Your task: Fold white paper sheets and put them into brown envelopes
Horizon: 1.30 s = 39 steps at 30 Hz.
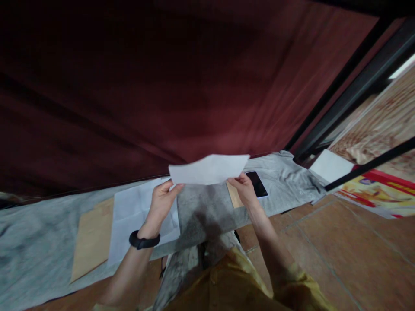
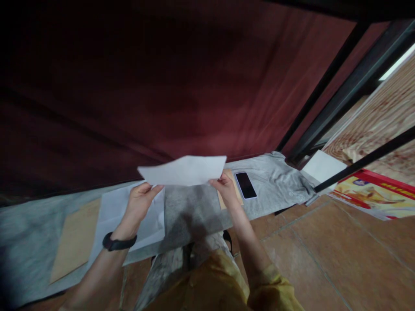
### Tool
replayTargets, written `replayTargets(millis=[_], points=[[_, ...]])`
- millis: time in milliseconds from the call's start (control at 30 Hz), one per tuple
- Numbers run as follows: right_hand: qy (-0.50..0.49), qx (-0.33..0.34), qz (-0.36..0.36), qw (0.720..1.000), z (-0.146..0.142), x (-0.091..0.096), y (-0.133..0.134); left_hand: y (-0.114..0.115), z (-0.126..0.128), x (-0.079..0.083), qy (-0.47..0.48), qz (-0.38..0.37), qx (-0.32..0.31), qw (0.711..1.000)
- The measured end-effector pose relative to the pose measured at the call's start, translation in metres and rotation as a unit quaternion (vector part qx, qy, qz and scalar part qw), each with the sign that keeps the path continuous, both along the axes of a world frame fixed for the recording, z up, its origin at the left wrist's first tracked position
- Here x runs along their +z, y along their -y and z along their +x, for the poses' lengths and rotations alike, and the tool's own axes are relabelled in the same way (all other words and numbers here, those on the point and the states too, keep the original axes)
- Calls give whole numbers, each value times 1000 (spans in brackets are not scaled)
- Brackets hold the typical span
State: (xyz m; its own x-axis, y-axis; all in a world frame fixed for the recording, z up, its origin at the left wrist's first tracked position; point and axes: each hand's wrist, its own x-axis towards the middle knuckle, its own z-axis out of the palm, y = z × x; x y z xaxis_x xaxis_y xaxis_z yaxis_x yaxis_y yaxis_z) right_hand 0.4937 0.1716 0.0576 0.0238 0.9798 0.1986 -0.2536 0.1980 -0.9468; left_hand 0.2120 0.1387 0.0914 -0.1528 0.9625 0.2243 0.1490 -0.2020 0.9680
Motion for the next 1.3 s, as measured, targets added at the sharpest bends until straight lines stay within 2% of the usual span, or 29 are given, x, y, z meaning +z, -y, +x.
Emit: replayTargets(millis=[100,167,233,333,433,567,633,800,900,1033,1167,1233,1300], points=[[27,13,47,998,3,1,-3,3,-13,-3,-130,71,-50,988],[83,16,75,994,4,-14,3,9,-21,-18,-196,77,-78,975],[167,5,90,982,3,-39,13,16,-26,-41,-273,45,-117,954],[289,17,100,952,2,-85,29,33,-25,-81,-392,15,-170,904],[394,42,99,913,5,-121,43,53,-15,-116,-486,29,-197,851],[511,114,158,837,15,-142,63,76,-8,-149,-566,45,-204,798],[525,116,173,825,21,-144,75,83,-11,-158,-582,43,-199,788],[532,142,202,810,35,-146,97,82,-15,-162,-572,27,-170,802],[544,160,205,798,40,-148,100,75,-13,-162,-549,16,-170,818],[559,151,191,793,41,-149,99,71,-17,-166,-521,-20,-181,834],[571,150,190,784,39,-148,102,77,-25,-156,-494,-64,-191,846],[573,155,193,782,38,-148,105,81,-15,-147,-482,-52,-188,854],[572,160,193,781,37,-148,107,87,10,-142,-481,-4,-196,855]])
